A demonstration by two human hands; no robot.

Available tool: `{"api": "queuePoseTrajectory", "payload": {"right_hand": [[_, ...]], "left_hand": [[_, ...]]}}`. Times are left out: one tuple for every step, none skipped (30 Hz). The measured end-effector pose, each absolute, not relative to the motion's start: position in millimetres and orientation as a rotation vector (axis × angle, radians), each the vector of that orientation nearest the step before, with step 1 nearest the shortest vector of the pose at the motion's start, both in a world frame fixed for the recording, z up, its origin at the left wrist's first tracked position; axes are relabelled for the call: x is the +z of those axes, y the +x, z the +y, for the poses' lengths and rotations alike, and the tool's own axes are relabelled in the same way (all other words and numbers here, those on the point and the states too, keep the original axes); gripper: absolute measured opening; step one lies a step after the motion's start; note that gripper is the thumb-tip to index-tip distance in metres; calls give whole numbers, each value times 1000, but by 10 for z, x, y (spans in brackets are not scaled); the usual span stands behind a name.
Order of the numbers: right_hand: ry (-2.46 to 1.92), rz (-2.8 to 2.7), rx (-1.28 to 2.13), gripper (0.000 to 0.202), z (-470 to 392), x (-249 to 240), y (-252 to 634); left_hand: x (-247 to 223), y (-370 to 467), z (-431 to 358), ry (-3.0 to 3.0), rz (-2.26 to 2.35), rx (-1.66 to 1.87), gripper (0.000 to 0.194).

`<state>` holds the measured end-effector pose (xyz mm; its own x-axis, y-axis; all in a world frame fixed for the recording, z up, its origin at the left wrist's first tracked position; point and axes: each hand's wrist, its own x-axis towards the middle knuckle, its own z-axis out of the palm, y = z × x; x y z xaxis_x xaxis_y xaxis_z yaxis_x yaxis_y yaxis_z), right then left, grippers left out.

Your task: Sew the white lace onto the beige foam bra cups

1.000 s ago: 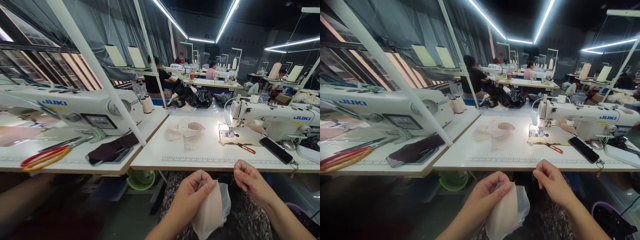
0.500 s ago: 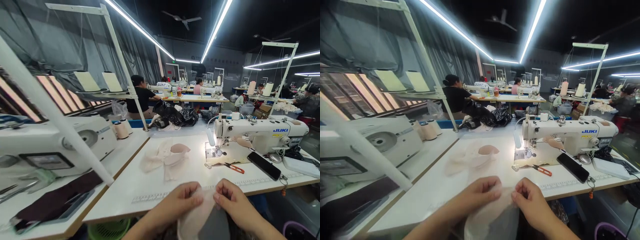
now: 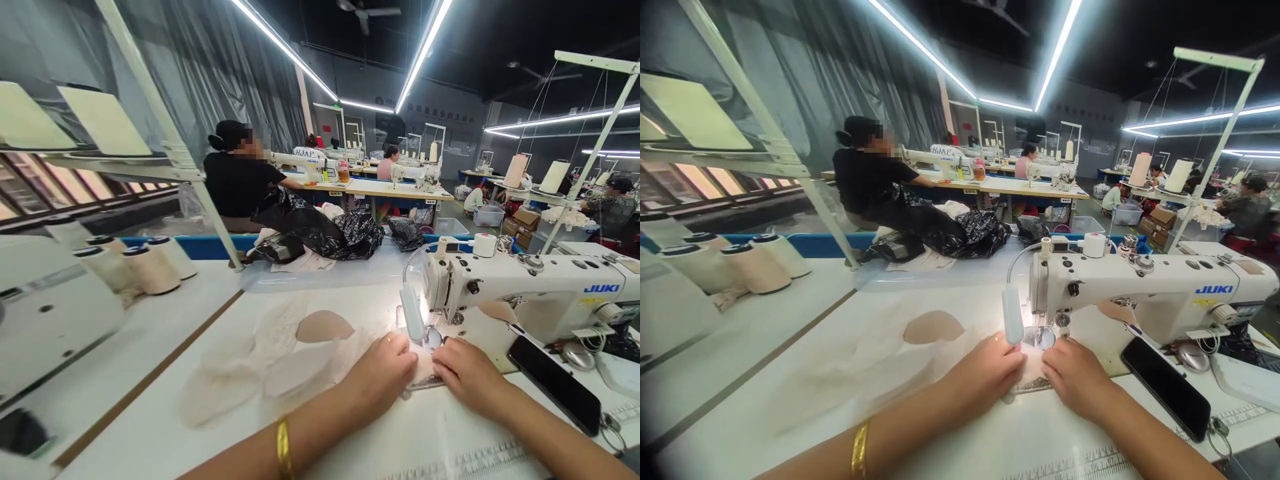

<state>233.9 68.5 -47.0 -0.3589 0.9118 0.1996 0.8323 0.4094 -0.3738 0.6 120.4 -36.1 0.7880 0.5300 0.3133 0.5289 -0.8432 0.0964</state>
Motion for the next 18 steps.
{"api": "queuePoseTrajectory", "payload": {"right_hand": [[-1483, -2307, 294, 16, 707, -468, 2357], [-1474, -2301, 291, 17, 726, -481, 2365], [-1470, -2286, 290, 18, 739, -506, 2368], [-1465, -2271, 288, 19, 747, -540, 2367], [-1456, -2259, 284, 20, 750, -575, 2366], [-1442, -2254, 281, 20, 750, -608, 2366], [-1422, -2252, 282, 21, 749, -635, 2368], [-1399, -2250, 287, 22, 750, -654, 2372], [-1378, -2243, 294, 22, 753, -665, 2377], [-1363, -2232, 301, 22, 758, -668, 2382], [-1349, -2219, 308, 22, 766, -666, 2385], [-1339, -2208, 313, 22, 776, -660, 2385], [-1332, -2200, 311, 22, 785, -652, 2382], [-1330, -2196, 309, 22, 795, -646, 2376], [-1332, -2196, 310, 22, 804, -642, 2368], [-1336, -2197, 310, 21, 813, -641, 2360], [-1341, -2199, 312, 21, 822, -646, 2353], [-1344, -2199, 314, 20, 832, -654, 2349]], "left_hand": [[-312, 6, 1232, 2944, 845, 538, 25], [-264, 13, 1257, 2900, 811, 582, 25], [-226, 28, 1278, 2827, 787, 653, 24], [-201, 51, 1295, 2723, 788, 742, 22], [-191, 84, 1307, 2595, 820, 837, 19], [-192, 124, 1314, 2451, 881, 926, 15], [-199, 170, 1316, 2302, 960, 992, 11], [-205, 222, 1313, 2163, 1050, 1031, 8], [-207, 277, 1305, 2048, 1134, 1047, 9], [-200, 331, 1292, 1962, 1199, 1052, 12], [-186, 383, 1276, 1906, 1248, 1056, 15], [-165, 429, 1260, 1882, 1280, 1067, 17], [-143, 468, 1246, 1890, 1294, 1091, 19], [-123, 497, 1237, 1927, 1286, 1129, 20], [-110, 515, 1233, 1986, 1262, 1177, 20], [-105, 524, 1237, 2063, 1238, 1232, 21], [-110, 524, 1248, 2166, 1213, 1281, 22], [-122, 515, 1263, 2281, 1191, 1320, 24]]}}
